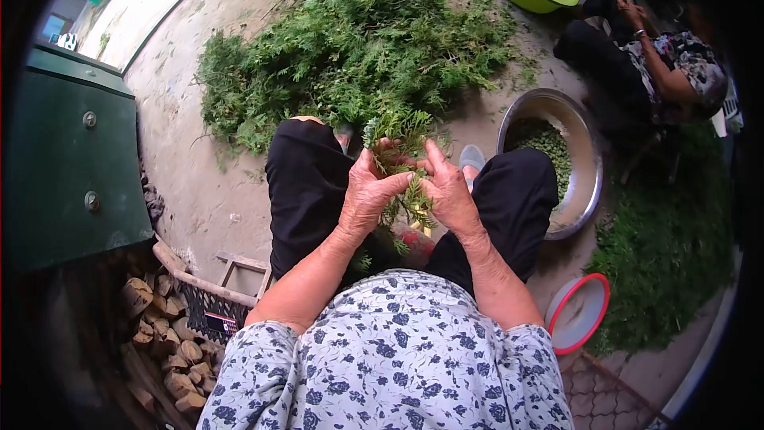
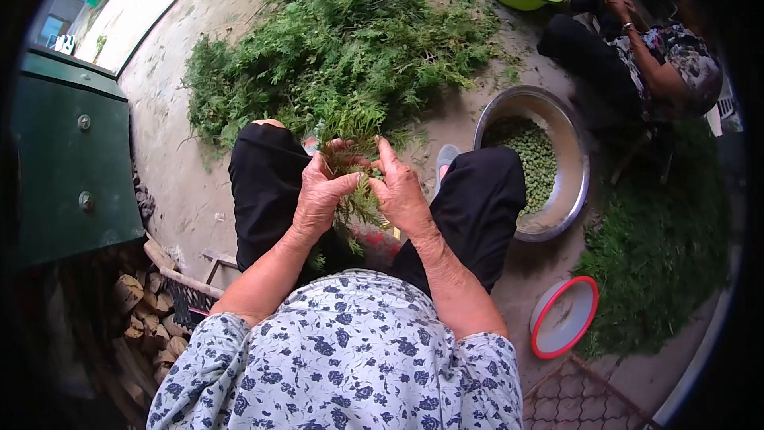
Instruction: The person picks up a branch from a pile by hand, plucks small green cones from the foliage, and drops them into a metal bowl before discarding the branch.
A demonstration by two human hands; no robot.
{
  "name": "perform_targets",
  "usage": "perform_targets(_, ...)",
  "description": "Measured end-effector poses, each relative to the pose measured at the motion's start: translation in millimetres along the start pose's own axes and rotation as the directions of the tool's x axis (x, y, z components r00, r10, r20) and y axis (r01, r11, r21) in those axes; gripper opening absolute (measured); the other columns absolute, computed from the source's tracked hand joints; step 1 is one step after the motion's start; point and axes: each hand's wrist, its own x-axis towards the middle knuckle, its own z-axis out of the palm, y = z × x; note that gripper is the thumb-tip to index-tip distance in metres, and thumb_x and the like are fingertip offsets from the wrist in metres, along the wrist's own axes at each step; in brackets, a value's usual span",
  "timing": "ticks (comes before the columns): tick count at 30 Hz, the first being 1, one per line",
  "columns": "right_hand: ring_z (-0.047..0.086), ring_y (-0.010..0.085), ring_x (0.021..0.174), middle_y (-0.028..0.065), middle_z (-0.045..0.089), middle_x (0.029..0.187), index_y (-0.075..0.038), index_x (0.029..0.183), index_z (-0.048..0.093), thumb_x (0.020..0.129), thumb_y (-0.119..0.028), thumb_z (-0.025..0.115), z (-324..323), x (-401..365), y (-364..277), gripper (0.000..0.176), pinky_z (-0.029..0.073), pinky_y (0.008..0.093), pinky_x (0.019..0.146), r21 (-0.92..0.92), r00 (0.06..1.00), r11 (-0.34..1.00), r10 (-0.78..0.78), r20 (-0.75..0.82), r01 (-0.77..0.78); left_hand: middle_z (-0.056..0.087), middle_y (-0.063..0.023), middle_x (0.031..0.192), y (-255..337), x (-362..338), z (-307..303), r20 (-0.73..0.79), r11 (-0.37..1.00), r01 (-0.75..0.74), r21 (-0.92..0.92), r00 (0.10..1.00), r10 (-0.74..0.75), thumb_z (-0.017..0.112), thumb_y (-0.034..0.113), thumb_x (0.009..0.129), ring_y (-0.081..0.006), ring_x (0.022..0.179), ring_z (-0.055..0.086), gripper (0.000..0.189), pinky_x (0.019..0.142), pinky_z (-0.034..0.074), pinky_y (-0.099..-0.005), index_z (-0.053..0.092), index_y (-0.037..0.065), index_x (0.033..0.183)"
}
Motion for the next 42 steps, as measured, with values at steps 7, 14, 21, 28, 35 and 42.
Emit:
perform_targets(7,0.062,0.0172,0.074,0.0104,0.06,0.085,0.003,0.129,0.036,0.077,-0.003,0.06,-6,0,-7,0.058,0.048,0.0264,0.064,0.264,0.975,0.941,0.183,0.126,-0.211,0.059,-0.0055,0.088,-7,4,-10,-0.073,0.996,0.0,-0.092,0.997,-0.007,0.063,-0.01,0.07,-0.0135,0.078,0.059,0.047,0.073,0.049,-0.0255,0.045,0.001,0.113)
perform_targets(14,0.057,0.0089,0.064,0.003,0.056,0.081,0.001,0.111,0.052,0.089,-0.011,0.053,-24,5,1,0.025,0.047,0.0198,0.053,0.808,0.902,0.518,0.429,0.038,-0.28,0.059,-0.0049,0.088,3,-2,-5,-0.052,0.997,0.08,-0.014,0.995,-0.08,0.064,-0.007,0.07,-0.0126,0.078,0.057,0.04,0.067,0.048,-0.0259,0.05,0.0,0.107)
perform_targets(21,0.056,0.0086,0.063,0.003,0.06,0.08,0.001,0.108,0.053,0.087,-0.016,0.058,-13,5,4,0.027,0.046,0.0192,0.053,0.837,0.929,0.432,0.297,0.219,-0.336,0.06,-0.0042,0.084,4,-4,-5,0.006,0.984,0.168,-0.067,0.986,-0.168,0.065,0.013,0.075,-0.0108,0.069,0.055,0.03,0.059,0.043,-0.0234,0.055,0.0,0.1)
perform_targets(28,0.059,0.0109,0.063,0.0066,0.061,0.079,0.004,0.103,0.055,0.084,-0.011,0.06,-11,1,-5,0.024,0.048,0.0204,0.05,0.765,0.891,0.464,0.308,0.334,-0.447,0.061,-0.001,0.073,-1,-3,-6,-0.012,0.991,0.054,0.126,0.999,-0.053,0.063,0.011,0.077,-0.0071,0.062,0.053,0.013,0.055,0.042,-0.0218,0.063,0.001,0.086)
perform_targets(35,0.06,0.0113,0.061,0.0059,0.061,0.077,0.002,0.099,0.057,0.083,-0.005,0.061,-10,1,-3,0.018,0.048,0.0209,0.047,0.795,0.884,0.421,0.363,0.294,-0.437,0.063,-0.002,0.073,-6,-4,-7,-0.016,0.983,0.001,0.185,1.0,0.002,0.066,0.011,0.078,-0.0076,0.06,0.056,0.013,0.052,0.044,-0.0213,0.063,0.001,0.087)
perform_targets(42,0.059,0.0107,0.059,0.0056,0.061,0.076,0.001,0.096,0.057,0.083,-0.008,0.061,-8,2,-1,0.016,0.047,0.0206,0.048,0.803,0.84,0.301,0.369,0.398,-0.514,0.063,-0.0021,0.072,-8,-3,-11,-0.055,0.996,0.03,0.088,0.998,-0.025,0.067,0.008,0.077,-0.008,0.06,0.056,0.011,0.052,0.044,-0.0216,0.063,0.002,0.086)
